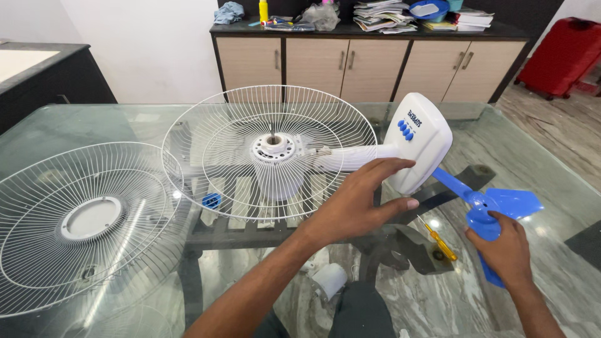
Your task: The person assembles a table fan on a glass table. They attach the front grille to the motor housing, place the blue fan blades onto the motor shaft, and secure the blades with a blue nut. The rear grille remains separate on the table.
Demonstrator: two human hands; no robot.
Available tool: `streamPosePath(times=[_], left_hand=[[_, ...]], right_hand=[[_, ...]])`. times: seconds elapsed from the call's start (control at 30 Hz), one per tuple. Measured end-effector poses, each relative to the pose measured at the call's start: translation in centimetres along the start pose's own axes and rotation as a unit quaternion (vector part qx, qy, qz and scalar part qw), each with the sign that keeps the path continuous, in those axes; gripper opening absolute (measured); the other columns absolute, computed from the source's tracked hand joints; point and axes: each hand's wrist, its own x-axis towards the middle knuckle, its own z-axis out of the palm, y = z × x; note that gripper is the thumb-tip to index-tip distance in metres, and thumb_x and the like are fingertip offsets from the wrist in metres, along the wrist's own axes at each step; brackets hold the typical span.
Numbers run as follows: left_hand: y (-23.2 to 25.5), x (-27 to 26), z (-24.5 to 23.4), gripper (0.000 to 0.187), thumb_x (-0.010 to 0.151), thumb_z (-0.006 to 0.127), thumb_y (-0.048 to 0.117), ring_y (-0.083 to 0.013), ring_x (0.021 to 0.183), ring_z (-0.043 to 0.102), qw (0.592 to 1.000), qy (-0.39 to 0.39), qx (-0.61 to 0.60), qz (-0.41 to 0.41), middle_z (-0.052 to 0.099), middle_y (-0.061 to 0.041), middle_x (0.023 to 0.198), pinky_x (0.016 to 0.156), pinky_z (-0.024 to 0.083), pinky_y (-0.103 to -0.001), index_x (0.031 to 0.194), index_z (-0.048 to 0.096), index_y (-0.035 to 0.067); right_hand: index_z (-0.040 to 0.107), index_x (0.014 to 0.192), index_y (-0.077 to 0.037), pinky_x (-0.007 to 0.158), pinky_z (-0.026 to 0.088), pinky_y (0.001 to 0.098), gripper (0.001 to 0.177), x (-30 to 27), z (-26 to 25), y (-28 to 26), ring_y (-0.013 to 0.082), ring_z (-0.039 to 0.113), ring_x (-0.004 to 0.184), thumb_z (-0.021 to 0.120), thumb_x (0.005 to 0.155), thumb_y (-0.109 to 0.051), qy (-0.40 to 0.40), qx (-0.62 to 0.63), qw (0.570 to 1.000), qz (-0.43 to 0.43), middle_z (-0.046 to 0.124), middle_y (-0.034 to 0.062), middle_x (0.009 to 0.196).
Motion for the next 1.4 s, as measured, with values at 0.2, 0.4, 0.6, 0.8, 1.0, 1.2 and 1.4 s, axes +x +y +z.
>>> streamPosePath(times=[0.2,0.4,0.6,0.8,1.0,1.2,1.4], left_hand=[[-0.4,0.7,-0.6,0.06,0.091,0.077,0.034,-0.0367,0.134,0.057,0.99,0.013,0.133,0.053,0.059,-0.018,0.144,0.112,0.047,-0.047,0.141,0.058,0.007],[-0.8,0.4,-1.4,0.051,0.086,0.08,0.029,-0.0357,0.132,0.057,0.965,0.026,0.246,0.088,0.062,-0.015,0.138,0.109,0.046,-0.05,0.129,0.064,0.007],[-0.4,0.2,-2.3,0.032,0.092,0.077,0.022,-0.0286,0.125,0.064,0.959,0.071,0.25,0.115,0.071,-0.009,0.127,0.104,0.05,-0.045,0.12,0.07,0.009],[-0.4,0.6,-4.1,0.033,0.093,0.077,0.021,-0.027,0.115,0.068,0.949,0.106,0.271,0.12,0.073,-0.008,0.122,0.1,0.053,-0.044,0.122,0.069,0.008],[-0.8,0.7,-7.1,0.065,0.096,0.075,0.026,-0.0343,0.113,0.07,0.951,0.126,0.275,0.056,0.068,-0.019,0.126,0.097,0.055,-0.049,0.15,0.047,0.005],[-1.5,1.0,-10.7,0.083,0.09,0.076,0.033,-0.0371,0.119,0.067,0.968,0.163,0.178,-0.07,0.063,-0.023,0.136,0.091,0.059,-0.05,0.155,0.034,0.005],[-1.3,-0.6,-13.8,0.066,0.098,0.072,0.032,-0.031,0.117,0.072,0.939,0.263,0.217,-0.047,0.066,-0.021,0.131,0.089,0.064,-0.044,0.149,0.042,0.004]], right_hand=[[0.067,0.131,-0.003,0.107,0.049,0.0506,0.066,-0.6,-1.9,-1.3,0.0421,0.062,0.126,0.084,0.079,-0.039,0.039,0.023,0.999,0.008,0.065,0.0255,0.131],[0.065,0.136,0.002,0.104,0.049,0.053,0.069,-0.6,-4.2,-3.0,0.0442,0.062,0.126,0.084,0.086,-0.042,0.096,0.044,0.994,0.021,0.063,0.0299,0.133],[0.064,0.139,0.001,0.097,0.053,0.0502,0.07,0.3,-6.6,-5.5,0.0393,0.068,0.115,0.087,0.088,-0.043,0.111,0.061,0.991,0.051,0.067,0.029,0.127],[0.052,0.147,0.004,0.092,0.054,0.0375,0.073,1.4,-8.3,-9.1,0.0252,0.068,0.111,0.086,0.091,-0.028,0.119,0.213,0.969,0.037,0.066,0.0218,0.133],[0.035,0.156,0.009,0.115,0.051,0.0365,0.078,3.1,-8.0,-12.7,0.0255,0.061,0.133,0.085,0.1,-0.013,0.119,0.309,0.936,-0.118,0.052,0.03,0.153],[0.043,0.158,0.002,0.1,0.056,0.0361,0.083,4.3,-9.4,-19.9,0.0239,0.068,0.118,0.085,0.09,-0.022,0.072,0.301,0.947,-0.08,0.063,0.0265,0.135],[0.045,0.154,0.002,0.108,0.054,0.0438,0.085,5.7,-10.3,-25.7,0.0362,0.062,0.135,0.087,0.085,-0.024,0.112,0.222,0.938,-0.242,0.05,0.0305,0.156]])
